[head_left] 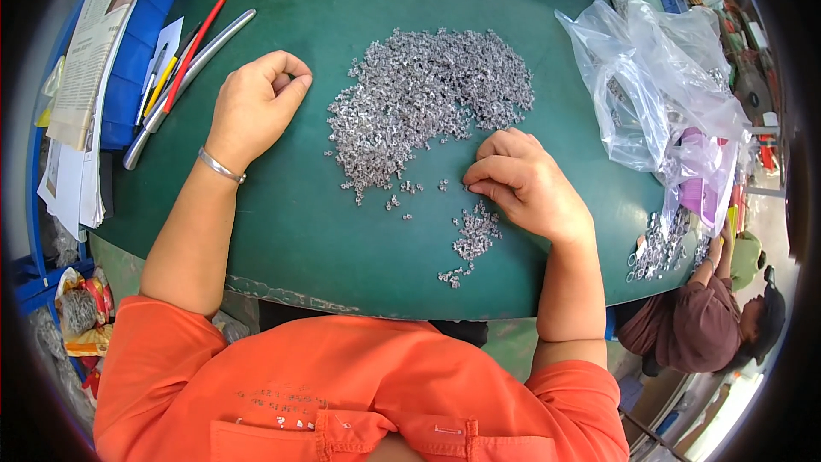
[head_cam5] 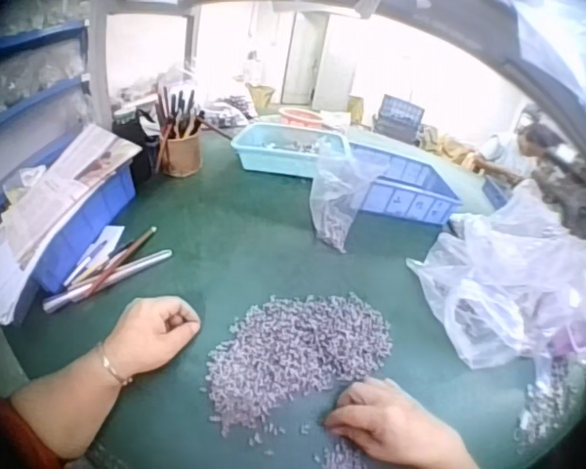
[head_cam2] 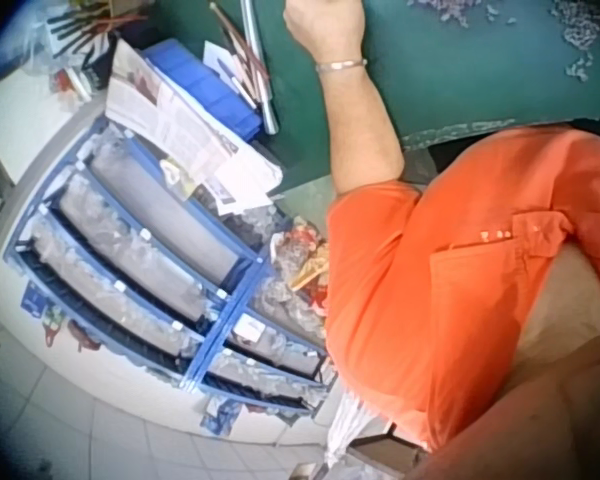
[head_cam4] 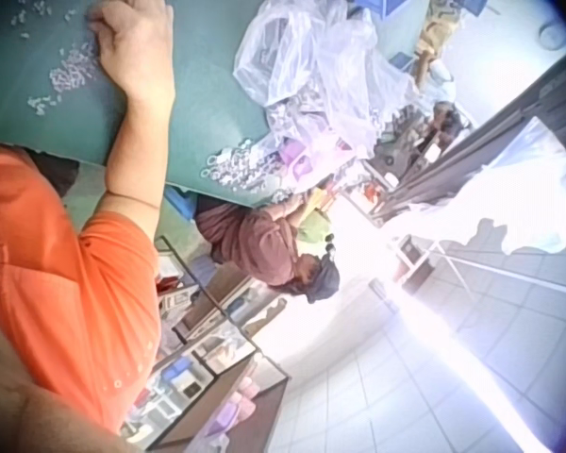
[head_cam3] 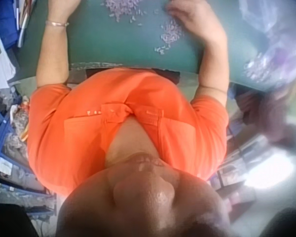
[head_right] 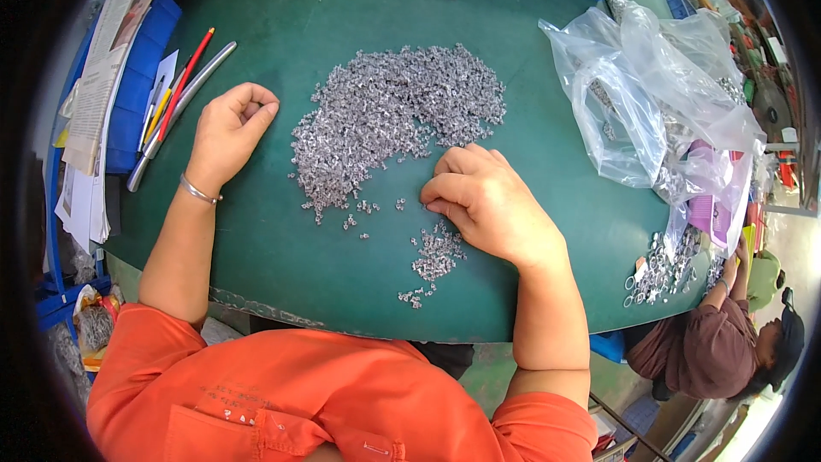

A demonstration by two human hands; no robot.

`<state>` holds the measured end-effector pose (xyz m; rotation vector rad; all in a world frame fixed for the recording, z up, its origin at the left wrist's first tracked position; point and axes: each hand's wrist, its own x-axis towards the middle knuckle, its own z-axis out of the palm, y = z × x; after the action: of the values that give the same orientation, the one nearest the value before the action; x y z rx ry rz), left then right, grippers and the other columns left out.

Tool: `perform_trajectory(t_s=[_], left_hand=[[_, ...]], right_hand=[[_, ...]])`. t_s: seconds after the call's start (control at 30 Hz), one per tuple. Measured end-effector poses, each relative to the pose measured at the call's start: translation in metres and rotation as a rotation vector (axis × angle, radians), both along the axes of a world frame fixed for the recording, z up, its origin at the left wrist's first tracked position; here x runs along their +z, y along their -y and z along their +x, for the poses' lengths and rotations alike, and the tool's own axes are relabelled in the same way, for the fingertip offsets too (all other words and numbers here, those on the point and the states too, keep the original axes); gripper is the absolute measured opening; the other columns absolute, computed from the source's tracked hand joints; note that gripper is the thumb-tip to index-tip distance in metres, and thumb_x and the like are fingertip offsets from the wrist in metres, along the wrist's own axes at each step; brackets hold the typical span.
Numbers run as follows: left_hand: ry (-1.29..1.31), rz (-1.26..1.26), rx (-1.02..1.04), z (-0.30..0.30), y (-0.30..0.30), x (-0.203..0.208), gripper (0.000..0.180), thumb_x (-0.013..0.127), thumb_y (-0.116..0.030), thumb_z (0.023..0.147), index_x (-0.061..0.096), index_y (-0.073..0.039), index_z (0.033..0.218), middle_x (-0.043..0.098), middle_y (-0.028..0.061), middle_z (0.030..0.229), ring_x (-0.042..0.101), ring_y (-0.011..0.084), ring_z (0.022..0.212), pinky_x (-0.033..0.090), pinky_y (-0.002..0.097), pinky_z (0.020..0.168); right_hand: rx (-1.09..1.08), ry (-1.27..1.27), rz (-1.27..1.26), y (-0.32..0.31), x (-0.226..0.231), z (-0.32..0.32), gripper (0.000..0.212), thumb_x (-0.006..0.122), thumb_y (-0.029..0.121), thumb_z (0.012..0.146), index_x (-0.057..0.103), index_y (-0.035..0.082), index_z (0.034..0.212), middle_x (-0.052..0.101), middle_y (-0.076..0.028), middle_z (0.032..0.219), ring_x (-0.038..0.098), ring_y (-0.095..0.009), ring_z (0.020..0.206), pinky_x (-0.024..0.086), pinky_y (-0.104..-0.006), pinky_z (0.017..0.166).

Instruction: The person sorts small metal components from a pile on a work table by hand.

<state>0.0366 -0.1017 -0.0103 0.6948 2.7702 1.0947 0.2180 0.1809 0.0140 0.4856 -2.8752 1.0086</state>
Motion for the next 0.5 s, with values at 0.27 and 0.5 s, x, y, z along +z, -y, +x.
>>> perform_trajectory(t_s=[0.27,0.5], left_hand=[[-0.004,0.032,0.009,0.0,0.001,-0.001,0.013,0.072,-0.017,0.088,0.073,-0.006,0.094,0.068,0.0076,0.074,0.064,0.0194,0.065,0.05,0.033,0.062],[0.013,-0.012,0.013,0.0,0.001,0.001,0.013,0.071,-0.017,0.088,0.073,-0.006,0.095,0.069,0.0078,0.074,0.065,0.0198,0.066,0.051,0.0328,0.063]], right_hand=[[0.115,0.067,-0.14,0.0,0.002,0.0,0.016,0.077,0.005,0.077,0.074,0.007,0.093,0.062,-0.005,0.087,0.06,-0.027,0.086,0.047,-0.0381,0.079],[0.08,-0.055,-0.075,0.014,-0.003,-0.004,0.018,0.076,-0.003,0.075,0.073,0.005,0.091,0.065,-0.007,0.09,0.061,-0.027,0.083,0.048,-0.037,0.075]])
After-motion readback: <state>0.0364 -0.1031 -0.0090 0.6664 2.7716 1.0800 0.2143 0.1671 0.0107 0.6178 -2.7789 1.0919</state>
